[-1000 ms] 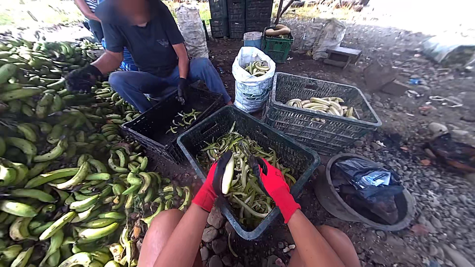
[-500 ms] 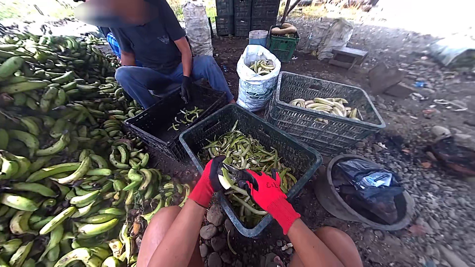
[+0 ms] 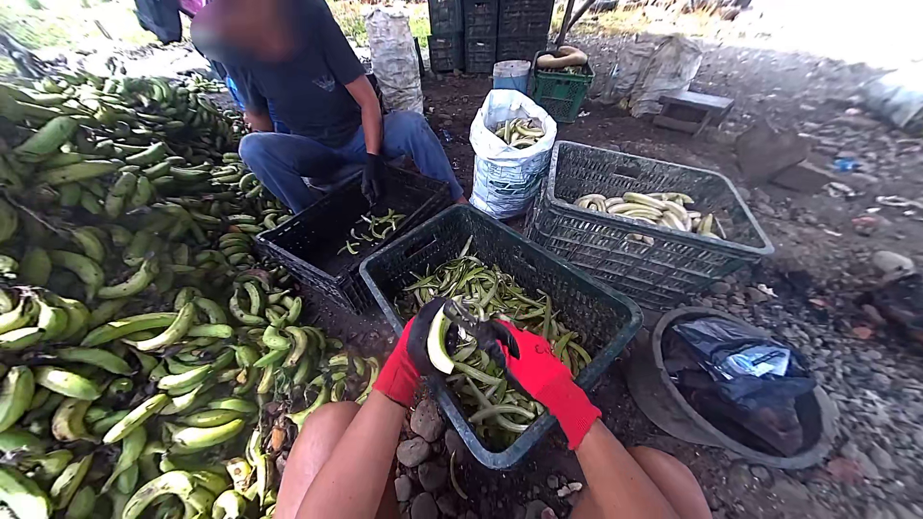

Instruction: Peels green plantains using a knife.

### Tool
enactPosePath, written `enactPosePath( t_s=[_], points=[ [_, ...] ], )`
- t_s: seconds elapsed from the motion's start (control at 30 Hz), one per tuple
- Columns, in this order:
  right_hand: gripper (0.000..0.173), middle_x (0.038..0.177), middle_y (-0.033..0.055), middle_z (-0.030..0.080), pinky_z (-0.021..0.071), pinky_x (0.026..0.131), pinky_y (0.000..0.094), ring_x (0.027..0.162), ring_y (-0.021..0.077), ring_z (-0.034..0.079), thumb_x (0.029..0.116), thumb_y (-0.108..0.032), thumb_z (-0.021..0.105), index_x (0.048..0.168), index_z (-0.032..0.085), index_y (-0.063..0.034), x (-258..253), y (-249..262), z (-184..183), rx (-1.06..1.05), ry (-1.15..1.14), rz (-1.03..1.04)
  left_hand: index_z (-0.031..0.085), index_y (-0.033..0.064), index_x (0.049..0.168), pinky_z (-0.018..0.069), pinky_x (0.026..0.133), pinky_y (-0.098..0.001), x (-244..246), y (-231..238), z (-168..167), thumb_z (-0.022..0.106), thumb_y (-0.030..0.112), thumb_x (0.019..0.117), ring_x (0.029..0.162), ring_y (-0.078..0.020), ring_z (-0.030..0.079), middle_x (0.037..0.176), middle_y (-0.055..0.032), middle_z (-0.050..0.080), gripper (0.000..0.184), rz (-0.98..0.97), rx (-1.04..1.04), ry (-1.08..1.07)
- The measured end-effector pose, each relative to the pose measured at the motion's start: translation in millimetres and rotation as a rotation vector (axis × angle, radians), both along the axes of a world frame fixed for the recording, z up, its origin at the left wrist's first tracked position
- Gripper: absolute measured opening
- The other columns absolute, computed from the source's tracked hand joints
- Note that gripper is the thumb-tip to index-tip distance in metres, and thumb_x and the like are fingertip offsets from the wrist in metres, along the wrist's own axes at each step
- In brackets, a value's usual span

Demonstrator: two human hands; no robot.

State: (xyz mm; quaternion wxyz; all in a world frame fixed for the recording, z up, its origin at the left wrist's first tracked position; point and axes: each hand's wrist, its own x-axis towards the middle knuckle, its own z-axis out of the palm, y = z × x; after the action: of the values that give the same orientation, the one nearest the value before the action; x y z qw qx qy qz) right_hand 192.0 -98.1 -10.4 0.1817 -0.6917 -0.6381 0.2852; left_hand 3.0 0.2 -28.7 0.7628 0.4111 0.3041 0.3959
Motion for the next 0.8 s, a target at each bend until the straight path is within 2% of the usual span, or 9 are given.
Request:
enactPosePath(
  t_s=[0.03,0.13,0.27,0.33,0.5,0.57,0.63,0.7,0.8],
  points=[
    [0.054,0.132,0.0107,0.068,0.0347,0.116,0.0604,0.128,0.0291,0.061,0.1047,-0.054,0.044,0.147,0.056,-0.023,-4,-8,2,0.024,-0.059,0.095,0.059,-0.0047,0.12,0.0576,0.069,-0.0234,-9,3,-8,0.032,0.018,0.1047,0.074,-0.0087,0.066,0.092,-0.0081,0.071,0.039,-0.044,0.168,0.025],
    [0.058,0.14,0.0181,0.061,0.0139,0.122,0.0666,0.136,0.0374,0.052,0.1015,-0.053,0.051,0.154,0.048,-0.0291,-11,-26,10,0.007,-0.238,0.209,0.063,-0.0018,0.112,0.0538,0.053,-0.0211,-10,4,-3,0.03,0.015,0.1093,0.057,-0.0075,0.061,0.081,-0.0069,0.07,0.036,-0.058,0.031,0.013],
    [0.055,0.139,0.0185,0.06,0.0112,0.121,0.0686,0.136,0.0373,0.052,0.1017,-0.049,0.052,0.154,0.048,-0.0318,-10,-21,17,-0.04,-0.264,0.163,0.063,-0.0028,0.114,0.056,0.067,-0.021,-6,4,-9,0.045,0.012,0.1037,0.069,-0.0045,0.064,0.087,-0.0032,0.069,0.026,-0.042,0.3,0.202],
    [0.052,0.139,0.0156,0.063,0.019,0.121,0.0665,0.134,0.0346,0.055,0.1041,-0.05,0.048,0.152,0.049,-0.0284,-11,-9,18,-0.098,-0.207,0.045,0.059,-0.0083,0.124,0.056,0.083,-0.0234,0,-1,-12,0.046,0.019,0.0994,0.088,-0.0049,0.065,0.103,-0.0073,0.07,0.039,-0.008,0.479,0.275],
    [0.052,0.134,0.0196,0.064,0.0461,0.106,0.0548,0.124,0.0326,0.062,0.1117,-0.042,0.034,0.149,0.049,-0.0099,17,26,1,-0.229,0.143,-0.332,0.059,0.0011,0.122,0.0576,0.068,-0.0268,27,-17,7,0.033,0.018,0.1109,0.073,-0.0097,0.065,0.091,-0.0052,0.067,0.033,0.093,0.18,0.292],
    [0.045,0.102,0.0111,0.064,0.0553,0.077,0.037,0.083,0.0184,0.064,0.1133,-0.037,0.033,0.139,0.053,-0.0054,29,29,-15,-0.163,0.483,-0.416,0.06,0.0033,0.119,0.0559,0.058,-0.0274,26,-15,8,0.032,0.024,0.1121,0.062,-0.0102,0.062,0.081,-0.0036,0.064,0.035,0.18,0.128,0.38],
    [0.037,0.077,0.0028,0.057,0.0538,0.054,0.025,0.058,0.0094,0.058,0.1135,-0.029,0.036,0.131,0.052,-0.0009,33,20,-19,-0.013,0.983,-0.479,0.06,0.0034,0.119,0.055,0.063,-0.0302,21,-4,-2,0.032,0.026,0.1125,0.067,-0.0117,0.061,0.085,-0.005,0.062,0.037,0.166,0.116,0.492],
    [0.036,0.071,0.0022,0.058,0.0544,0.052,0.0252,0.054,0.0101,0.058,0.1135,-0.025,0.034,0.132,0.049,0.0016,39,11,-17,0.175,1.26,-0.46,0.058,0.0036,0.119,0.0558,0.067,-0.0295,36,18,7,0.031,0.026,0.1126,0.073,-0.0109,0.062,0.088,-0.005,0.062,0.036,0.045,0.163,0.513],
    [0.04,0.067,0.0013,0.058,0.0551,0.052,0.0269,0.054,0.0114,0.059,0.1126,-0.027,0.031,0.134,0.048,0.0014,44,-1,-8,0.434,1.377,-0.397,0.057,0.005,0.117,0.0548,0.066,-0.0288,103,62,86,0.029,0.035,0.1119,0.072,-0.0102,0.062,0.086,-0.0034,0.063,0.041,-0.183,0.366,0.438]
  ],
)
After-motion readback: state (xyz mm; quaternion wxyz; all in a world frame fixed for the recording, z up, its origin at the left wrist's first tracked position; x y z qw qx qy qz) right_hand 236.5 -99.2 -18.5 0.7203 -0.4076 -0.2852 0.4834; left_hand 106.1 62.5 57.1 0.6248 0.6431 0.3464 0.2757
